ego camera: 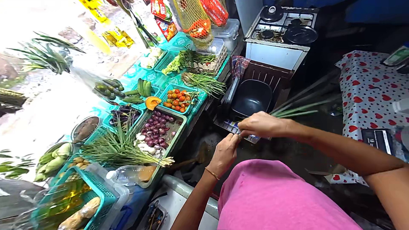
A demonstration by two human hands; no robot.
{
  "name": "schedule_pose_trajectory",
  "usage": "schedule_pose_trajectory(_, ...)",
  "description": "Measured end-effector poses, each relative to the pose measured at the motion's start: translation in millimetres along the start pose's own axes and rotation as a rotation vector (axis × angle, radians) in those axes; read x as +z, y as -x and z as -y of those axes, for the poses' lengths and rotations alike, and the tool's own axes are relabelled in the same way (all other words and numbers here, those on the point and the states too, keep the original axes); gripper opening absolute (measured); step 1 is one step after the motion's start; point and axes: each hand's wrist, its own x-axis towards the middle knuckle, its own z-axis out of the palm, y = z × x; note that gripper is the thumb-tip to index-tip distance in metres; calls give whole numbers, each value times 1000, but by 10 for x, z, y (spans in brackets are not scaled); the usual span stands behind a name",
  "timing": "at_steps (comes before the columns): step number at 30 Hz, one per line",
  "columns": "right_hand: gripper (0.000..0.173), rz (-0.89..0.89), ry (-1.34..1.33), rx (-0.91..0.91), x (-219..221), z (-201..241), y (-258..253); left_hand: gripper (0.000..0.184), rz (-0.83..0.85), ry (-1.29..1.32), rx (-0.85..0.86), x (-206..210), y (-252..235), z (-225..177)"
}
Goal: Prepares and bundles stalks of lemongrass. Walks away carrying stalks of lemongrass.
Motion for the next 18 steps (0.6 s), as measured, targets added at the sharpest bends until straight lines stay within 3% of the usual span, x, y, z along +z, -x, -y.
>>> schedule_pose_trajectory(2, 22, -2, -249, -179, -22, -285, -109, 25, 14, 237, 112, -73, 34, 8)
schedule_pose_trajectory(4, 16, 31, -701, -226, 110, -409, -205, 23, -62, 390, 200, -147, 33, -5)
schedule_pose_trajectory(6, 20, -1, -1115, -149, 450, -344, -250, 24, -210, 417, 168, -203, 15, -13)
schedule_pose_trajectory(8, 27, -100, -1293, -25, 757, -133, -265, 26, -363, 348, 43, -207, -8, 44)
schedule_pose_trajectory(10, 32, -210, -1074, 44, 886, 61, -241, 30, -429, 172, -102, -149, -11, 133)
schedule_pose_trajectory(12, 35, -161, -546, 118, 801, 196, -178, 33, -367, -30, -208, -86, 2, 182)
schedule_pose_trajectory(14, 37, -67, -194, 144, 638, 306, -122, 32, -192, -130, -247, -47, 7, 163)
schedule_pose_trajectory(18, 33, -276, 124, -95, 569, 114, -98, 32, 156, -102, -214, -168, -40, 14)
